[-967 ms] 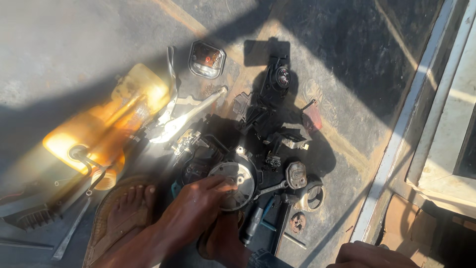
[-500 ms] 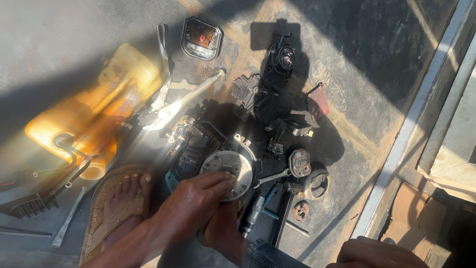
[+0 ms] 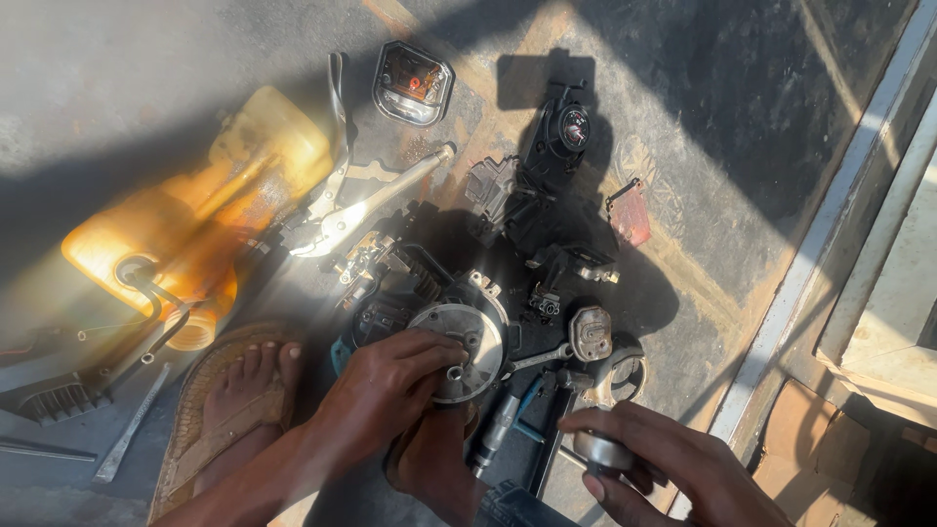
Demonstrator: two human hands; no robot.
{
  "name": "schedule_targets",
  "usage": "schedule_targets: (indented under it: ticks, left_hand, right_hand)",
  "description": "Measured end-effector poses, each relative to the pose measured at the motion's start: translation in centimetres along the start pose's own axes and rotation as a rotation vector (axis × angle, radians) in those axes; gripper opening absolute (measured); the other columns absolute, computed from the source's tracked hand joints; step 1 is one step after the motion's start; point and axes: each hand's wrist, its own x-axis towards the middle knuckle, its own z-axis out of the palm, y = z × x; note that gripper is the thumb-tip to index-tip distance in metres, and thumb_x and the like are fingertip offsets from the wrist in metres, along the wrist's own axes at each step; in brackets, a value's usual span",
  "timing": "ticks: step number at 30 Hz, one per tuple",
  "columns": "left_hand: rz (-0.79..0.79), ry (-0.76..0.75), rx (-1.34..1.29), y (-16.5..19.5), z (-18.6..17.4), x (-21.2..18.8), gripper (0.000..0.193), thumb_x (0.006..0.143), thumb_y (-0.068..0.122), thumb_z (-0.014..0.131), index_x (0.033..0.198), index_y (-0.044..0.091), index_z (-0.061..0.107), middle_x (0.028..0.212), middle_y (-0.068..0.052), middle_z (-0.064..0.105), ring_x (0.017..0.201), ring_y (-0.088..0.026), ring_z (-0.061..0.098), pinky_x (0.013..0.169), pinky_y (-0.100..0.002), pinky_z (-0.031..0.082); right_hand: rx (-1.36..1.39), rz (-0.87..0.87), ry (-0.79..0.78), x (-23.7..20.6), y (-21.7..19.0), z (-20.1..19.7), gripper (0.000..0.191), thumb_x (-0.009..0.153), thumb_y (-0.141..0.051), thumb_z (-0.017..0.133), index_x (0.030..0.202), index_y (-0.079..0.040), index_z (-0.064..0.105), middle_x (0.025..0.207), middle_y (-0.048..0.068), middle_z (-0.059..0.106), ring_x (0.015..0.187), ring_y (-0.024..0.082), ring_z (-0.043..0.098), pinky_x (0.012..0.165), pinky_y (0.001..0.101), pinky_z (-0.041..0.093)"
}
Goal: The person sits on the floor and uses a socket wrench to tighten bolts on a small engine. They adjust the engine position and continue tightening the bolts with both hands.
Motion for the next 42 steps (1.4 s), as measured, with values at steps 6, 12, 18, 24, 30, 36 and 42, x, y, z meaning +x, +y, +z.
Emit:
schedule_targets:
  ticks: [6,12,18,24,30,36,42]
  left_hand:
    - [-0.075,-0.024,-0.061,-0.1,-0.8,-0.3,0.037,0.078,0.000,0.074,0.114,0.004,0.075,0.121,-0.011,0.073,0.114,-0.030,0.068,0.094,-0.041,0.057]
    - [-0.043,-0.037,-0.132,-0.5,-1.2,-1.1,0.041,0.078,0.002,0.075,0.119,0.001,0.072,0.130,-0.016,0.068,0.119,-0.035,0.065,0.096,-0.046,0.055]
    - [-0.025,-0.022,-0.174,-0.3,-1.4,-1.6,0.036,0.080,0.005,0.076,0.115,0.000,0.071,0.127,-0.017,0.068,0.119,-0.035,0.066,0.096,-0.046,0.055]
    - [-0.027,0.038,-0.209,-0.3,-0.7,-1.8,0.030,0.079,0.003,0.076,0.110,0.000,0.074,0.120,-0.016,0.072,0.113,-0.034,0.070,0.094,-0.044,0.058]
    - [-0.018,0.044,-0.237,-0.6,-0.7,-2.1,0.024,0.082,0.003,0.075,0.106,0.002,0.076,0.113,-0.013,0.074,0.103,-0.029,0.075,0.088,-0.040,0.062]
    - [-0.037,0.045,-0.236,-1.1,-0.7,-2.4,0.023,0.080,0.005,0.077,0.103,0.003,0.078,0.108,-0.012,0.075,0.096,-0.028,0.076,0.082,-0.039,0.062]
    - [-0.042,0.044,-0.231,-1.3,-0.5,-3.1,0.023,0.080,0.004,0.077,0.103,0.004,0.078,0.108,-0.009,0.075,0.098,-0.026,0.075,0.084,-0.038,0.062]
  right_hand:
    - [0.487,-0.292,0.121,4.7,0.2,5.4,0.049,0.102,-0.025,0.052,0.144,0.000,0.057,0.110,0.009,0.069,0.103,0.015,0.066,0.087,0.0338,0.054]
    - [0.708,-0.149,0.085,7.2,1.8,8.1,0.045,0.101,-0.023,0.056,0.140,-0.001,0.059,0.099,0.014,0.076,0.084,0.018,0.063,0.076,0.0357,0.051]
    - [0.672,-0.178,0.276,7.2,1.3,9.8,0.037,0.092,-0.006,0.067,0.127,0.004,0.066,0.105,0.017,0.076,0.097,0.020,0.074,0.080,0.0322,0.061]
    - [0.441,-0.578,0.472,7.6,2.0,11.0,0.030,0.089,0.009,0.069,0.120,0.006,0.071,0.114,0.021,0.076,0.104,0.023,0.078,0.084,0.0301,0.063]
    - [0.083,-0.762,0.624,8.3,1.8,12.6,0.040,0.085,0.013,0.066,0.124,0.002,0.070,0.118,0.022,0.073,0.104,0.025,0.077,0.081,0.0288,0.063]
    - [-0.111,-0.874,0.709,8.9,1.3,13.1,0.042,0.086,0.012,0.069,0.126,-0.001,0.070,0.119,0.021,0.073,0.100,0.026,0.077,0.076,0.0294,0.064]
    - [-0.342,-0.980,0.702,9.1,1.1,13.2,0.033,0.090,0.007,0.073,0.123,0.003,0.070,0.123,0.026,0.069,0.097,0.029,0.076,0.068,0.0299,0.061]
